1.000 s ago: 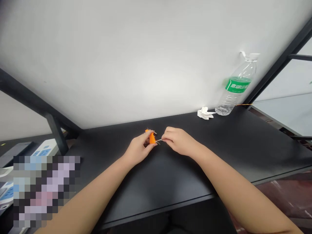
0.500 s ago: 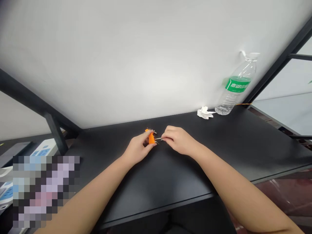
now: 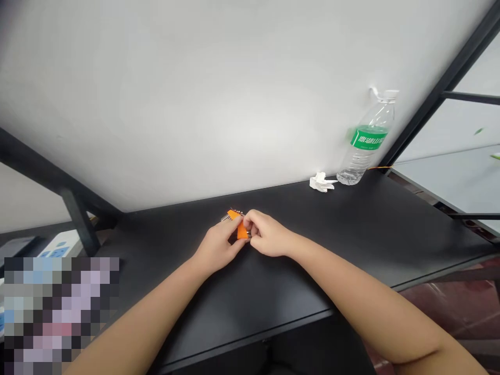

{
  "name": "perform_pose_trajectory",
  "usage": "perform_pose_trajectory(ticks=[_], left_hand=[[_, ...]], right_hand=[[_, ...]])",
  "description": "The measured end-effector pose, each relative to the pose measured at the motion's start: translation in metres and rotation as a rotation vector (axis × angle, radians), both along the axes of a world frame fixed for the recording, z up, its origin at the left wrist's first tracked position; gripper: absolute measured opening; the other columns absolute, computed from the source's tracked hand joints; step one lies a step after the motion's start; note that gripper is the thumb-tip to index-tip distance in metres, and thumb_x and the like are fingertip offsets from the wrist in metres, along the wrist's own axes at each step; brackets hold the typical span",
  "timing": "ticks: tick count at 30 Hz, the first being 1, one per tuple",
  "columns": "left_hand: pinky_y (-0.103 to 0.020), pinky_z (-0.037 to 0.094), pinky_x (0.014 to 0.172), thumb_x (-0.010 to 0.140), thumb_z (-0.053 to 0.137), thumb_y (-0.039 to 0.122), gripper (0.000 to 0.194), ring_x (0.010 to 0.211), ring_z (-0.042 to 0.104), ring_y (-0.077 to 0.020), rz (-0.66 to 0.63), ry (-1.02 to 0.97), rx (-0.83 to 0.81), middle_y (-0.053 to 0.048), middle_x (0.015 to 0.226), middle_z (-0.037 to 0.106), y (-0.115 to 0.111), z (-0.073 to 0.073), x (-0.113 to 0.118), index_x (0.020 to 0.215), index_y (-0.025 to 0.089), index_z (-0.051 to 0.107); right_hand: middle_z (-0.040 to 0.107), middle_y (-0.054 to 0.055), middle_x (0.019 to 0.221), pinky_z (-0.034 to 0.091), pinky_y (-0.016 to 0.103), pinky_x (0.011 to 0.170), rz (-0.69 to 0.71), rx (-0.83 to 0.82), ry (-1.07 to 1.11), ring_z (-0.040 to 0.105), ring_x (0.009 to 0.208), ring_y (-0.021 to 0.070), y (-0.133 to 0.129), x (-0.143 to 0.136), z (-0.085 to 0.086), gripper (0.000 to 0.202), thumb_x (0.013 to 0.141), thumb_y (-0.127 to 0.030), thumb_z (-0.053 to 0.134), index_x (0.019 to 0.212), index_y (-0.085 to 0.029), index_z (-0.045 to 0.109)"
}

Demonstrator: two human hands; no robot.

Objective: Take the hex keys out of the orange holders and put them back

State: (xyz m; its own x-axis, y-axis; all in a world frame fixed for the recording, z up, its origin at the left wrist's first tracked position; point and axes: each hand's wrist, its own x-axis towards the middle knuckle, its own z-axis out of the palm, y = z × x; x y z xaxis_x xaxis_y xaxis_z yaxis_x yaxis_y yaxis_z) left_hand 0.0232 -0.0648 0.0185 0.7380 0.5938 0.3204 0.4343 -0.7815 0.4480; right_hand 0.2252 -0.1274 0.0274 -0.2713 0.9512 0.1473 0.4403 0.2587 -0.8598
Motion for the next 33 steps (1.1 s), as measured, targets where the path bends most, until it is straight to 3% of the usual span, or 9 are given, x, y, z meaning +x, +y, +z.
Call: perform_pose_trajectory(ticks=[2,5,9,17,24,29,33], left_hand=[[-0.035,0.055,0.082,0.091,0.062,0.026,0.031,0.093,0.069,-0.0217,0.023,-0.004,-0.019,-0.005,0.107,0.073,0.000,-0.001,-0.001,0.121,0.024,0.060],[-0.036,0.056,0.087,0.091,0.066,0.032,0.045,0.098,0.071,-0.0225,0.069,-0.025,-0.030,-0.007,0.120,0.072,0.004,-0.006,-0.003,0.134,0.025,0.055],[-0.033,0.057,0.085,0.092,0.065,0.034,0.046,0.094,0.072,-0.0211,0.092,-0.007,-0.064,-0.005,0.112,0.074,0.009,-0.011,-0.004,0.137,0.026,0.055],[-0.033,0.057,0.085,0.091,0.066,0.035,0.047,0.092,0.073,-0.0210,0.117,-0.021,-0.089,-0.003,0.111,0.075,0.011,-0.014,-0.004,0.136,0.027,0.056],[-0.032,0.057,0.086,0.091,0.066,0.033,0.041,0.089,0.072,-0.0181,0.135,-0.042,-0.169,0.001,0.108,0.074,0.014,-0.010,-0.004,0.131,0.030,0.058],[-0.031,0.057,0.086,0.090,0.066,0.033,0.040,0.089,0.072,-0.0179,0.137,-0.068,-0.203,0.001,0.107,0.074,0.014,-0.010,-0.004,0.130,0.030,0.058],[-0.033,0.057,0.089,0.090,0.067,0.035,0.044,0.091,0.072,-0.0186,0.129,-0.065,-0.217,0.000,0.112,0.074,0.013,-0.012,-0.003,0.133,0.030,0.058]], right_hand=[[0.057,-0.002,0.088,0.045,0.025,0.064,-0.011,0.038,-0.056,0.056,0.072,0.0129,0.001,0.002,0.001,0.028,0.078,-0.002,0.051,0.096,-0.023,0.046],[0.056,0.001,0.096,0.043,0.027,0.066,-0.096,0.158,-0.346,0.054,0.072,0.0127,0.002,0.015,0.004,0.016,0.084,-0.008,0.056,0.092,-0.021,0.052],[0.059,0.004,0.096,0.041,0.028,0.066,-0.136,0.149,-0.699,0.057,0.075,0.0151,0.006,0.035,0.000,0.010,0.090,-0.010,0.059,0.088,-0.019,0.062],[0.060,0.006,0.088,0.036,0.029,0.059,-0.127,0.125,-0.867,0.056,0.070,0.0176,0.010,0.033,-0.003,0.013,0.085,-0.008,0.062,0.077,-0.019,0.060],[0.062,0.003,0.086,0.035,0.027,0.058,-0.146,0.063,-0.733,0.054,0.069,0.0155,0.004,0.030,0.005,0.016,0.081,-0.005,0.060,0.079,-0.020,0.057],[0.064,0.004,0.094,0.046,0.027,0.071,-0.123,0.200,-0.458,0.059,0.081,0.0151,0.007,0.037,0.007,0.016,0.095,-0.010,0.055,0.094,-0.020,0.068],[0.063,0.005,0.097,0.049,0.029,0.075,-0.050,0.297,-0.380,0.061,0.082,0.0156,0.006,0.035,0.007,0.021,0.100,-0.014,0.054,0.104,-0.021,0.074]])
